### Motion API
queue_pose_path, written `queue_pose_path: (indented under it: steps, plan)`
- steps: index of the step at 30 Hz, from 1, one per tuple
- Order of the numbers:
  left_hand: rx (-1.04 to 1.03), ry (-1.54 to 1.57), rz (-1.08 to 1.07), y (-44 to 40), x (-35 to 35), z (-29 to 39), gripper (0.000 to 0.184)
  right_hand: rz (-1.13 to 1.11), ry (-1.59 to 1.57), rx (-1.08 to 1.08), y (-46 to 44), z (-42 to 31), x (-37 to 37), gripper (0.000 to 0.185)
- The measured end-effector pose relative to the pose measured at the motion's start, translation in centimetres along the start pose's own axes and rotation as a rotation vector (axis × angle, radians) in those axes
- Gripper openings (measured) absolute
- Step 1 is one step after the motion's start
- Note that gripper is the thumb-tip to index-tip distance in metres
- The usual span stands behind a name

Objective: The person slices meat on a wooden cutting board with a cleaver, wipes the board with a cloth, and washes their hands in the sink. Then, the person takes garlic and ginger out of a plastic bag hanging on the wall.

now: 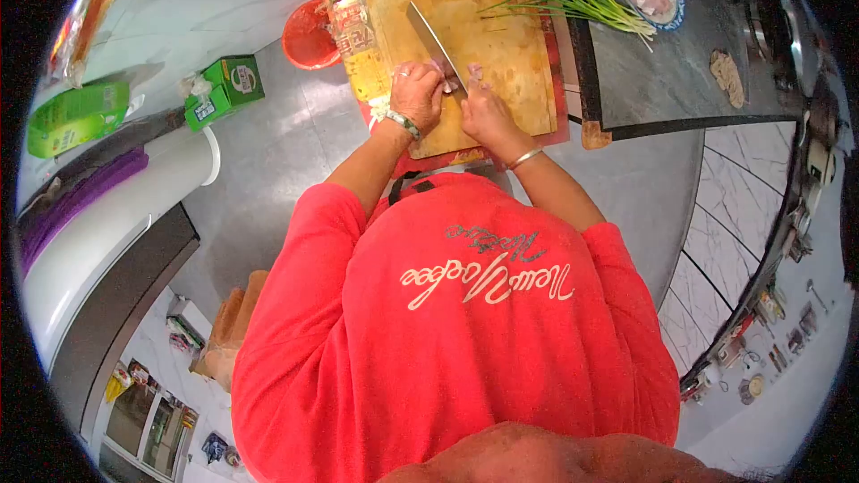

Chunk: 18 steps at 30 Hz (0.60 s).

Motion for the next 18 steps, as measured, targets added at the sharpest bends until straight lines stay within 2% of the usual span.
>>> queue_pose_path:
  steps: [1, 3, 7, 18]
  plan:
    - [0.023, 0.007, 0.0, 0.1, 0.0, -0.2, 0.01, 0.006, 0.001, -0.002, 0.5, 0.1, 0.5, 0.017]
    - [0.044, 0.019, 0.004, 0.0, 0.0, -0.4, 0.009, -0.232, 0.003, -0.113, 2.7, 1.5, -0.2, 0.018]
    - [0.057, 0.018, 0.007, 0.2, 0.1, -0.4, 0.01, -0.234, 0.094, -0.077, 5.9, 2.3, 0.3, 0.018]
    - [0.065, 0.016, -0.007, 0.3, -0.1, -1.0, 0.01, -0.252, -0.033, -0.04, 6.2, 1.2, 1.4, 0.017]
Point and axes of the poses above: each hand's wrist, its own y-axis away from the middle knuckle, its own x-axis out of the back of the hand, z = x × y, the point moved 9 cm from there along -y, towards the middle knuckle, and after that the axes turned 13 degrees about y, right-handed, at the moved point
